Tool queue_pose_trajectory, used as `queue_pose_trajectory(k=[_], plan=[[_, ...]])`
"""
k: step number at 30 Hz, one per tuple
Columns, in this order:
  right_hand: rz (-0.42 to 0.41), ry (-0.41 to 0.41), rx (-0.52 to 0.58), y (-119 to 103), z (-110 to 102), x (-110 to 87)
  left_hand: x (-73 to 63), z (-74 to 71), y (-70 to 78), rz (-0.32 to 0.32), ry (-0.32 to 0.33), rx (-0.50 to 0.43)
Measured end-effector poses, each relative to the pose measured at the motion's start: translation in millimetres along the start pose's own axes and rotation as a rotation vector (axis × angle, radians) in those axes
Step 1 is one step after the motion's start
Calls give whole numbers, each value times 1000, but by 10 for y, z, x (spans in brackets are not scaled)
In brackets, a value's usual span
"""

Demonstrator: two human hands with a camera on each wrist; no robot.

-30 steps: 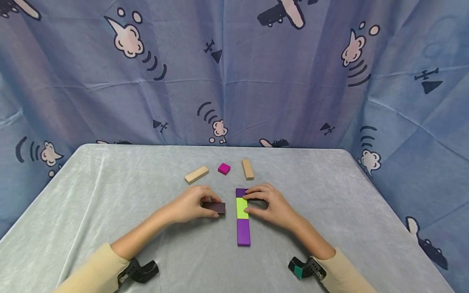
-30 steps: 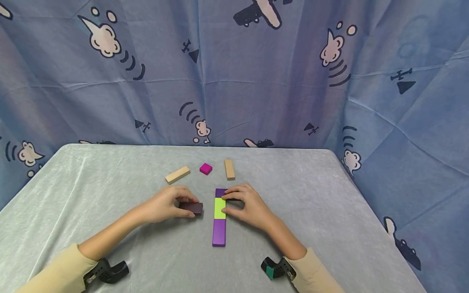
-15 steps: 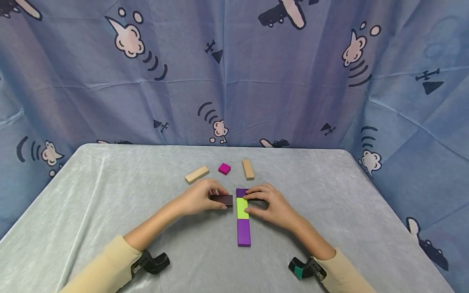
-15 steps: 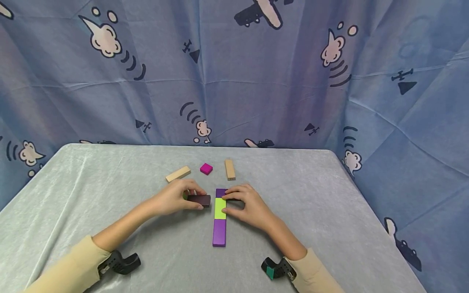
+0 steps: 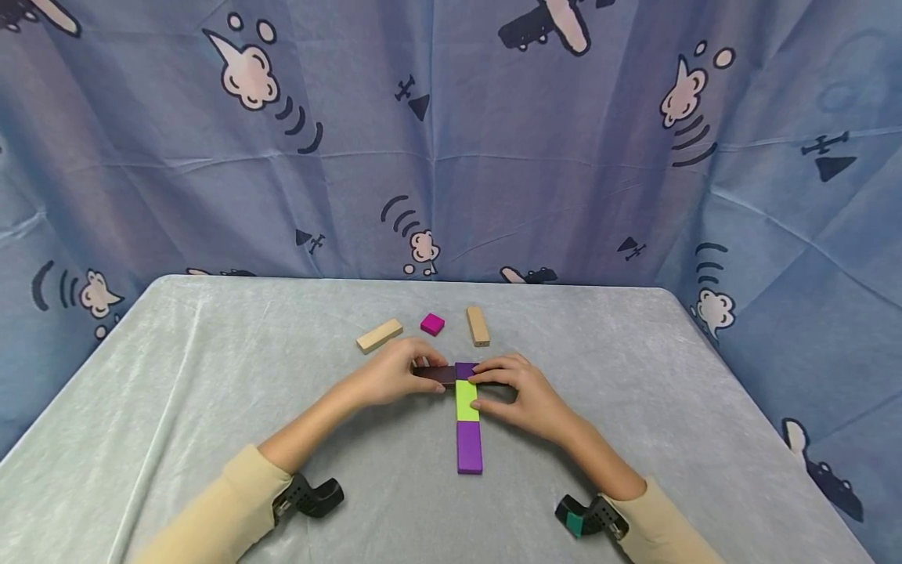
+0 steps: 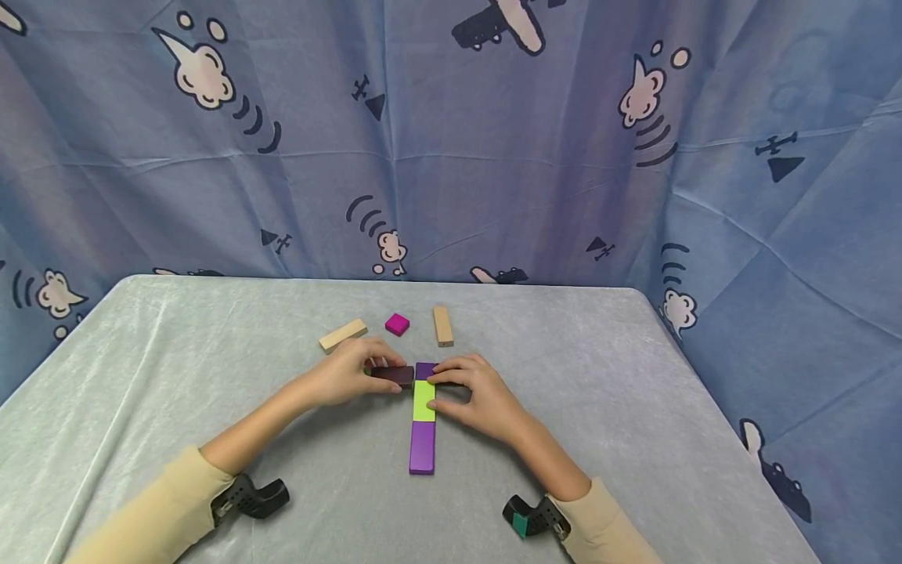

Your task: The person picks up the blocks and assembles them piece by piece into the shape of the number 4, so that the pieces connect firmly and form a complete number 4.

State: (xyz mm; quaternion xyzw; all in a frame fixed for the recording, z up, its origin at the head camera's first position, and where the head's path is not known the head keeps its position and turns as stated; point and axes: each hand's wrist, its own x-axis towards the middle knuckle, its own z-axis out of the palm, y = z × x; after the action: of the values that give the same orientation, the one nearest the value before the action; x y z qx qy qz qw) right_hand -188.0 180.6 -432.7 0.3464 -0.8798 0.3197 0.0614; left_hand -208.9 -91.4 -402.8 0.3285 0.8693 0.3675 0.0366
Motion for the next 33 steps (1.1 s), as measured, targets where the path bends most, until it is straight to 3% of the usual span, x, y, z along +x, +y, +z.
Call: queue_pose_trajectory(k=[14,22,33], plan=[[-13,7,2,-7,-4,6,72,17,-72,-30,5,0],[-13,8,2,-4,1,3,130,19,-73,-21,9,49],[-19,13,6,7,9,4,154,40,-105,-82,-18,51]])
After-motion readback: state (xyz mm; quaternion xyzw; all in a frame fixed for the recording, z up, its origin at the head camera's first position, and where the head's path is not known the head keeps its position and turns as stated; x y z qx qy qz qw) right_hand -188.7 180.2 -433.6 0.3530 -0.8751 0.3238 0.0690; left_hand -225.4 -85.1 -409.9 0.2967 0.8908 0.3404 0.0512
